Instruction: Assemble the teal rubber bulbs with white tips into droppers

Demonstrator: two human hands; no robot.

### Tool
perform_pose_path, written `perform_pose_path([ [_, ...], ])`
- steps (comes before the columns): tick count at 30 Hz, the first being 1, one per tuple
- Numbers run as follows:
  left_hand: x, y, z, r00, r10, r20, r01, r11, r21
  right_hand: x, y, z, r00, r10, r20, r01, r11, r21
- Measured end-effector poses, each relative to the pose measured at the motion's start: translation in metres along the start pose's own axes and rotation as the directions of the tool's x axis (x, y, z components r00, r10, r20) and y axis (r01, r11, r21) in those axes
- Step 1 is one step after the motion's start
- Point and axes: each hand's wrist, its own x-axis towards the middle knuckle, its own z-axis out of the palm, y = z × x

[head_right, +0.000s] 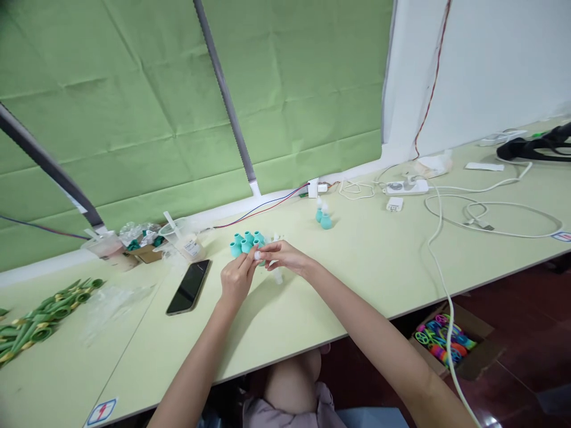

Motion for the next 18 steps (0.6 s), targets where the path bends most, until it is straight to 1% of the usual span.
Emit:
perform_pose_path([
  [3,-0.002,0.001,0.006,0.998,-0.045,0.046,0.045,0.999,0.011,0.002,-0.002,0.0,0.996,-0.073,-0.056,0.065,0.988,-0.142],
  [5,-0.003,-0.001,0.013,0.994,-0.06,0.094,0.063,0.997,-0.034,0.004,-0.005,-0.004,0.979,-0.128,-0.156,0.09,0.97,-0.227],
  [6,-0.004,-0.004,0.017,0.991,-0.078,0.106,0.085,0.994,-0.062,0.004,-0.008,-0.007,0.962,-0.162,-0.221,0.104,0.962,-0.253],
  [8,-0.005,-0.011,0.023,0.984,-0.143,0.103,0.155,0.981,-0.116,0.002,-0.015,-0.016,0.91,-0.224,-0.349,0.134,0.955,-0.264],
  [10,-0.006,-0.022,0.028,0.973,-0.212,0.092,0.224,0.962,-0.155,-0.001,-0.023,-0.03,0.834,-0.261,-0.486,0.143,0.953,-0.267],
  [11,-0.007,-0.027,0.029,0.965,-0.24,0.101,0.254,0.954,-0.16,-0.003,-0.026,-0.038,0.789,-0.264,-0.555,0.115,0.951,-0.288],
  [13,-0.01,-0.037,0.031,0.945,-0.299,0.133,0.317,0.937,-0.145,-0.008,-0.028,-0.053,0.685,-0.272,-0.676,-0.02,0.92,-0.391],
  [14,-0.012,-0.041,0.031,0.935,-0.323,0.147,0.342,0.93,-0.132,-0.01,-0.028,-0.059,0.634,-0.293,-0.716,-0.116,0.879,-0.462],
  [15,-0.014,-0.045,0.032,0.926,-0.344,0.158,0.363,0.924,-0.118,-0.012,-0.028,-0.064,0.597,-0.321,-0.735,-0.22,0.816,-0.535],
  [16,-0.016,-0.048,0.033,0.92,-0.357,0.161,0.376,0.92,-0.108,-0.013,-0.026,-0.068,0.58,-0.351,-0.735,-0.319,0.732,-0.602],
  [17,-0.017,-0.05,0.034,0.918,-0.364,0.157,0.381,0.919,-0.104,-0.014,-0.024,-0.07,0.579,-0.375,-0.724,-0.409,0.634,-0.656],
  [18,-0.018,-0.052,0.034,0.919,-0.364,0.151,0.381,0.919,-0.105,-0.014,-0.021,-0.071,0.591,-0.388,-0.708,-0.486,0.529,-0.696],
])
